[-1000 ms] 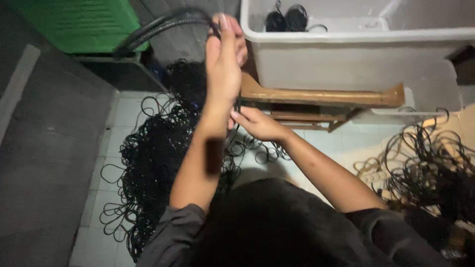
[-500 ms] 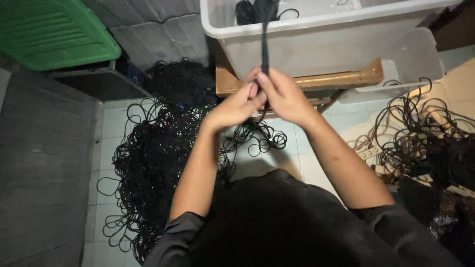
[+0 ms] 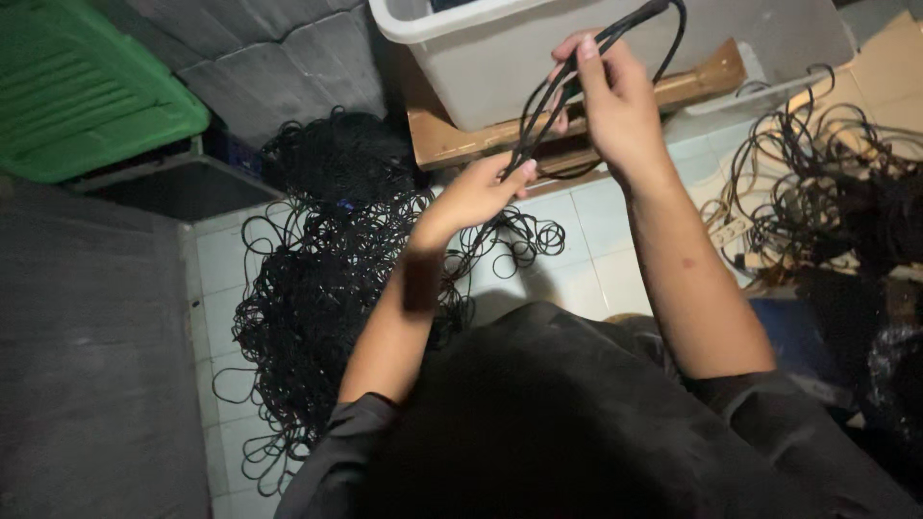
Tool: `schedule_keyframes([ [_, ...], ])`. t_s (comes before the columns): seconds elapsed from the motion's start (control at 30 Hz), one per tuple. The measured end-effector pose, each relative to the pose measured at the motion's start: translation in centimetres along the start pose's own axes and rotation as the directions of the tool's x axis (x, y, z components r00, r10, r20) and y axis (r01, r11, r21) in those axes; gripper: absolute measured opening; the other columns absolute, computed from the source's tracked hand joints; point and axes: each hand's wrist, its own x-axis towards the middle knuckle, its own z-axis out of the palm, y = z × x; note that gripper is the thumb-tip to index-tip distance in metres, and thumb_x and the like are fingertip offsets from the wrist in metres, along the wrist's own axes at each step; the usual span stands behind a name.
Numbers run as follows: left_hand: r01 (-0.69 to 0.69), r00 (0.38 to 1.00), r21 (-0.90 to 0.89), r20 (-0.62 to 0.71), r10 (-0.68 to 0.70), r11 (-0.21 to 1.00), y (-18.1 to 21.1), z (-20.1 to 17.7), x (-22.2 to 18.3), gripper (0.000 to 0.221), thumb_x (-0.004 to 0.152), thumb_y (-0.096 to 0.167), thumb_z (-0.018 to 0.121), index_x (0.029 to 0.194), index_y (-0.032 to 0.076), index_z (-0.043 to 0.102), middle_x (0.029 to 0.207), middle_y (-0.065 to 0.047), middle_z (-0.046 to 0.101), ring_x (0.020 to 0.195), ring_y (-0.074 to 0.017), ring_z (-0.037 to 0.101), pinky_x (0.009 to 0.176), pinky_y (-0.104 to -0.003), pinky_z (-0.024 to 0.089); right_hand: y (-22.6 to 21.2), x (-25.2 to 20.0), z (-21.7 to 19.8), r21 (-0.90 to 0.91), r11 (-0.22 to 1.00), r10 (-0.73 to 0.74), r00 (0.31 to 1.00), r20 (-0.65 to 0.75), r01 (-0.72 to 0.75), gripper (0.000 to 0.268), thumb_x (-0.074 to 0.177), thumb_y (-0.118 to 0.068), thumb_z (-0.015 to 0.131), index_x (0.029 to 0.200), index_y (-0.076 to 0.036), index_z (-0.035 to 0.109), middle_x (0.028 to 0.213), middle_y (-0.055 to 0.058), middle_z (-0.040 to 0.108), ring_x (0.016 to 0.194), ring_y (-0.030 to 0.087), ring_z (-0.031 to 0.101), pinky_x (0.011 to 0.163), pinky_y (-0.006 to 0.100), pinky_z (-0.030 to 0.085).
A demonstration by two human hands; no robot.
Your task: The person winds a long cable into a coil by hand and places it into a white plastic bin on a wooden stool.
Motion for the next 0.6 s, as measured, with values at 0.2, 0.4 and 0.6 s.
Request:
schedule_keyframes([
  [0.2,-0.210,0.978,-0.051,-0.025,0.209,0.976,-1.5,-1.3,-2.2,0.037,0.110,0.032,0.051,0.118,0.001,0.070,0.098,-0.005,0.073,0.088,-0.0106,0.064,0.081,-0.029,0.054,1.2,-0.8,0.7,0.076,0.997,0.030,0.999,-0.013,-0.029,0.043,0.119,-0.033,0.037,0.134,0.002,0.058,0.109,0.011,0.068,0.084,0.015,0.070,0.074,0.028,0.058],
  [0.4,-0.036,0.996,-0.214,-0.085,0.018,0.976,-0.5,-2.1,-3.5,0.037,0.110,0.033,0.049,0.114,0.003,0.069,0.101,-0.004,0.073,0.091,-0.0120,0.069,0.078,-0.029,0.059,1.3,-2.5,1.0,0.059,0.993,0.110,0.991,-0.080,-0.105,0.045,0.117,-0.039,0.042,0.132,0.001,0.059,0.099,0.006,0.068,0.077,0.012,0.062,0.070,0.027,0.056],
  [0.6,-0.077,0.994,-0.482,-0.104,0.030,0.873,3.3,-2.2,-2.0,0.039,0.108,0.041,0.045,0.112,0.007,0.064,0.112,-0.002,0.073,0.102,-0.0147,0.074,0.085,-0.031,0.064,2.8,-5.2,1.8,-0.266,0.959,0.105,0.994,0.002,-0.101,0.044,0.115,-0.040,0.052,0.127,0.001,0.065,0.098,0.008,0.067,0.082,0.012,0.060,0.072,0.027,0.050],
])
